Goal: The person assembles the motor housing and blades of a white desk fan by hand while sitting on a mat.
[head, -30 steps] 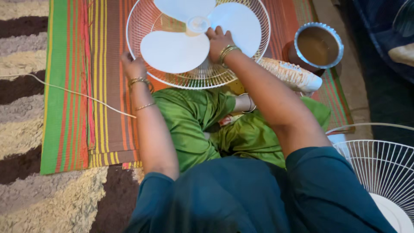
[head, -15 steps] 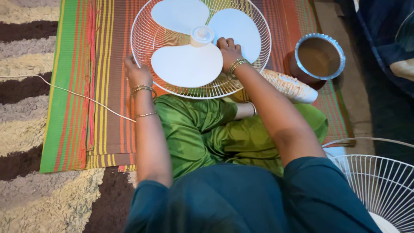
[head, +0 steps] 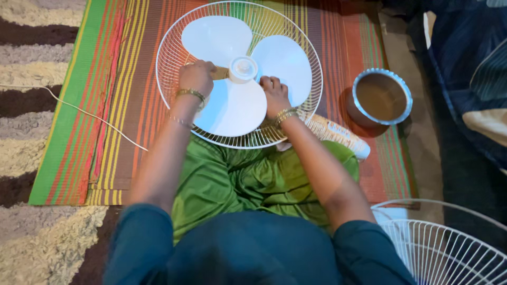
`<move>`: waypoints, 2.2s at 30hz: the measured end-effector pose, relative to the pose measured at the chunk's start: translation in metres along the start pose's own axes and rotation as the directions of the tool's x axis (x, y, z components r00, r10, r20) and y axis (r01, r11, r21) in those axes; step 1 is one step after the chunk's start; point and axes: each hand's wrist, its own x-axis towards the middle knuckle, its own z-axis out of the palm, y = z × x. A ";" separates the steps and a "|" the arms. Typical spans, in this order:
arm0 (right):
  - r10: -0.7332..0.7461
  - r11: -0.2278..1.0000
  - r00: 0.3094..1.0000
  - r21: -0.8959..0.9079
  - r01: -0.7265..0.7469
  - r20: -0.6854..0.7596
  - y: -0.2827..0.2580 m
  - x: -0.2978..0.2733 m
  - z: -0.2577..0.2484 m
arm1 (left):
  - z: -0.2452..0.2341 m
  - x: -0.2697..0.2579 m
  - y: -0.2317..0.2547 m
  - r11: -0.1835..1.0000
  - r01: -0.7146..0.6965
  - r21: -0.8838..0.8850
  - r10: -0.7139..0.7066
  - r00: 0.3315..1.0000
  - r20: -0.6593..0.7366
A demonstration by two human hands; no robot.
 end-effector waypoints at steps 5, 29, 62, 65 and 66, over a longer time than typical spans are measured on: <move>0.051 0.999 0.998 0.016 -0.052 0.041 -0.016 -0.020 -0.010 | -0.008 0.020 -0.011 0.873 -0.415 0.256 0.371 0.906 0.202; 0.043 0.977 0.911 0.171 -0.123 0.409 0.009 -0.036 0.024 | 0.011 0.035 -0.001 0.946 -0.323 -0.030 0.303 0.846 0.439; 0.025 0.500 0.858 0.736 -0.456 0.514 0.036 -0.014 -0.015 | 0.073 -0.018 -0.002 0.839 -0.067 -0.540 0.347 0.829 0.438; 0.030 0.454 0.846 0.747 -0.486 0.532 0.034 -0.016 -0.019 | 0.060 -0.017 0.007 0.896 -0.106 -0.432 0.289 0.877 0.385; 0.026 0.473 0.851 0.743 -0.473 0.525 0.034 -0.017 -0.020 | 0.055 -0.016 0.010 0.895 -0.107 -0.433 0.290 0.877 0.384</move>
